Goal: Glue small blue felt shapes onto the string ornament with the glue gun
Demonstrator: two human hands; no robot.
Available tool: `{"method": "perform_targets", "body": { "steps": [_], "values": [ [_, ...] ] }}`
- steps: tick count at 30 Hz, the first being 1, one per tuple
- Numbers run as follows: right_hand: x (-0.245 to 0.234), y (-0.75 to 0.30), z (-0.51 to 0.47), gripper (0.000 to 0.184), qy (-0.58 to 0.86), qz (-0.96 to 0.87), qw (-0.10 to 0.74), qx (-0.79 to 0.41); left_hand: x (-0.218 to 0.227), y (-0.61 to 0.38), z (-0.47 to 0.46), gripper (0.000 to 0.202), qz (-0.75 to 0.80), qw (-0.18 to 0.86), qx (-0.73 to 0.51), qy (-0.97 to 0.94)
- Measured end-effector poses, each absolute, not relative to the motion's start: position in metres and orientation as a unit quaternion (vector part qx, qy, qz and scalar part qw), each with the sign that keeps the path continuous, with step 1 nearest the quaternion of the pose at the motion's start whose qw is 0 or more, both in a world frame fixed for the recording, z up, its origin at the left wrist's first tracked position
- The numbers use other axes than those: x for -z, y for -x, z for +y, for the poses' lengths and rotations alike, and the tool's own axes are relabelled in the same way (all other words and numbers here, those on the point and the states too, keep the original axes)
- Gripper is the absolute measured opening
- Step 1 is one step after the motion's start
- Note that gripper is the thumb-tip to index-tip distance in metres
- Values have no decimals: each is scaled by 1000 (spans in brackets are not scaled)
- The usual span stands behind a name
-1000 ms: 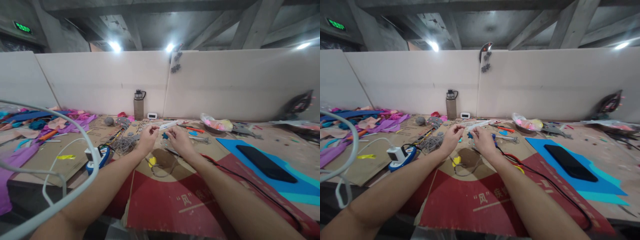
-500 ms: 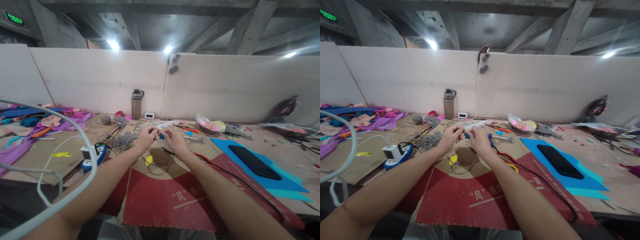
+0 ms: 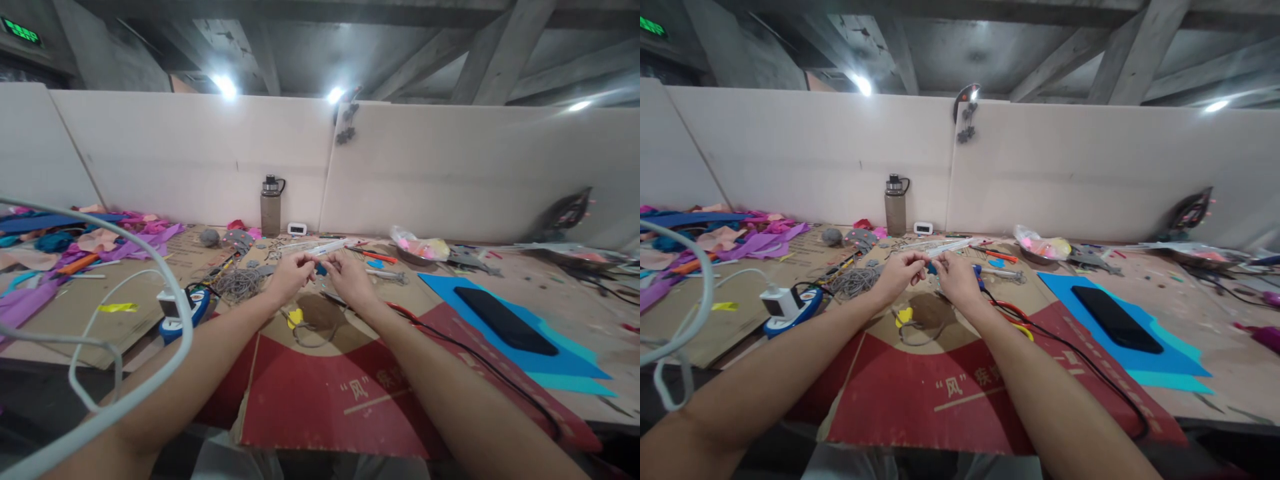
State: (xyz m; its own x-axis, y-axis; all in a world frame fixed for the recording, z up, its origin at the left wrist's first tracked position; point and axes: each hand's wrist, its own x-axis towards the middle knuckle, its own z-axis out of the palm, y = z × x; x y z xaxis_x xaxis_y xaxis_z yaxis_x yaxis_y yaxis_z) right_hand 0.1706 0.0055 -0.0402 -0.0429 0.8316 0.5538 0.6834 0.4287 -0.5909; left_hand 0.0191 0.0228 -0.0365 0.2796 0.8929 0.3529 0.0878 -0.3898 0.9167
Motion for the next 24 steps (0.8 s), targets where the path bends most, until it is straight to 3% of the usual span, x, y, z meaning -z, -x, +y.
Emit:
{"method": "perform_targets", "body": {
  "steps": [6, 14, 24],
  "values": [
    [38, -171, 2, 18, 526, -721, 445, -72, 37, -19, 22, 21, 356, 409, -462, -702],
    [39, -169, 5, 12, 490, -723, 468, -133, 33, -18, 26, 21, 344, 472, -492, -646],
    [40, -169, 7, 20, 485, -690, 505, -183, 35, -18, 27, 22, 326, 482, -501, -641]
  ]
}}
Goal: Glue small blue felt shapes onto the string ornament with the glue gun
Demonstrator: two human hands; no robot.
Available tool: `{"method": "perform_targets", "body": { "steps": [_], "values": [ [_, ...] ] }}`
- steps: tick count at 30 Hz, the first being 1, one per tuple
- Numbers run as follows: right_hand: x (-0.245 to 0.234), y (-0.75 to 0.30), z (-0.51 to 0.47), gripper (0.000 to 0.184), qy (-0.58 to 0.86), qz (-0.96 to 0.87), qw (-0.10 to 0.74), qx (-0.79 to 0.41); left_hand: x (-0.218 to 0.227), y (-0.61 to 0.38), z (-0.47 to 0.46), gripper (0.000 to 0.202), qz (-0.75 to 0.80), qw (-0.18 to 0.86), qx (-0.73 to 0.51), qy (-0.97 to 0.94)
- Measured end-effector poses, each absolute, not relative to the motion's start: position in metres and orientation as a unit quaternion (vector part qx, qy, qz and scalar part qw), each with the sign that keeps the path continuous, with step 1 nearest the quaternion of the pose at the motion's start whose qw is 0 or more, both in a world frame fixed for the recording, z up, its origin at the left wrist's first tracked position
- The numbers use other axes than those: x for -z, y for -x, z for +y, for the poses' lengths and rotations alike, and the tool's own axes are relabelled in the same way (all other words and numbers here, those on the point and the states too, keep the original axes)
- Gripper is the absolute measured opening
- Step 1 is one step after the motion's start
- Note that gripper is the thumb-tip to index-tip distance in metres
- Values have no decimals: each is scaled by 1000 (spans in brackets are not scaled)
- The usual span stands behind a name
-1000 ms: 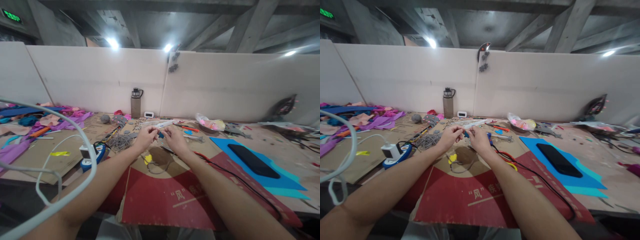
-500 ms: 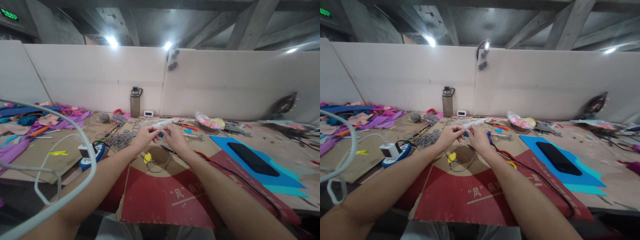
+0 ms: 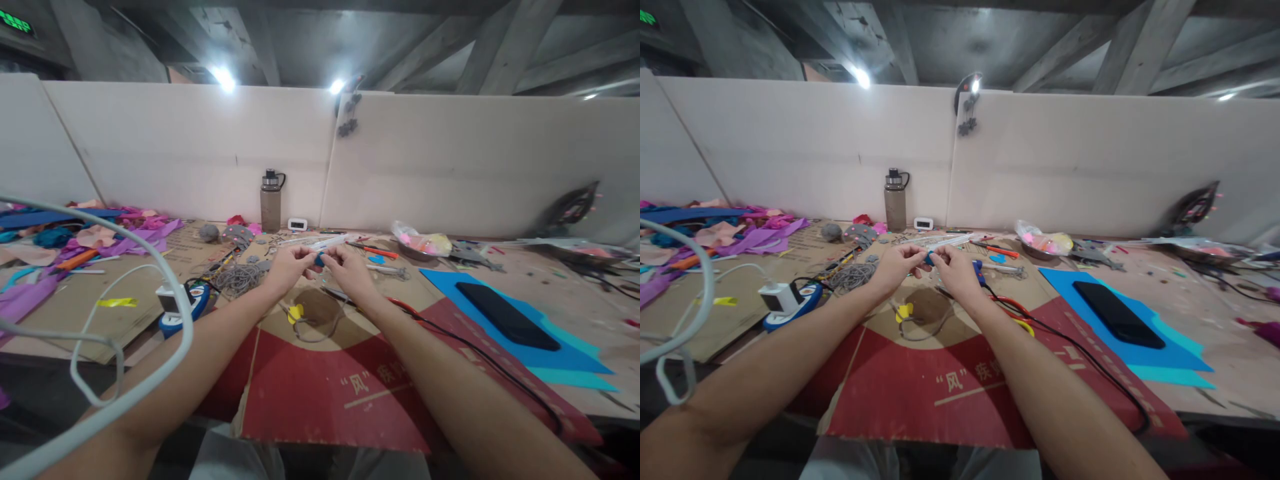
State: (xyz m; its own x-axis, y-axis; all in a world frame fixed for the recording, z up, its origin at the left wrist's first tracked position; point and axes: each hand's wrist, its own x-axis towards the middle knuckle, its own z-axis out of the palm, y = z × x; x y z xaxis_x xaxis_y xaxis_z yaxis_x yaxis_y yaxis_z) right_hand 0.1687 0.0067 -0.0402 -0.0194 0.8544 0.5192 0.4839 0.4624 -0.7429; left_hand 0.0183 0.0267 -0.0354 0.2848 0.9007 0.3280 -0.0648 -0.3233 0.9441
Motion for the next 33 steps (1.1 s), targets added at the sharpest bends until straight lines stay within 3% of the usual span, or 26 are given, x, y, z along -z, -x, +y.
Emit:
{"method": "perform_targets", "body": {
  "steps": [11, 21, 25, 33],
  "values": [
    [37, -169, 6, 22, 511, -649, 535, -178, 36, -20, 30, 29, 275, 598, -479, -581],
    [42, -164, 4, 21, 491, -666, 528, -194, 34, -18, 29, 20, 350, 558, -504, -559],
    [46, -165, 8, 16, 486, -684, 511, -188, 32, -12, 39, 14, 370, 551, -544, -514],
    [30, -168, -2, 22, 442, -729, 482, -203, 35, 10, 69, 7, 382, 463, -637, -484]
  ]
}}
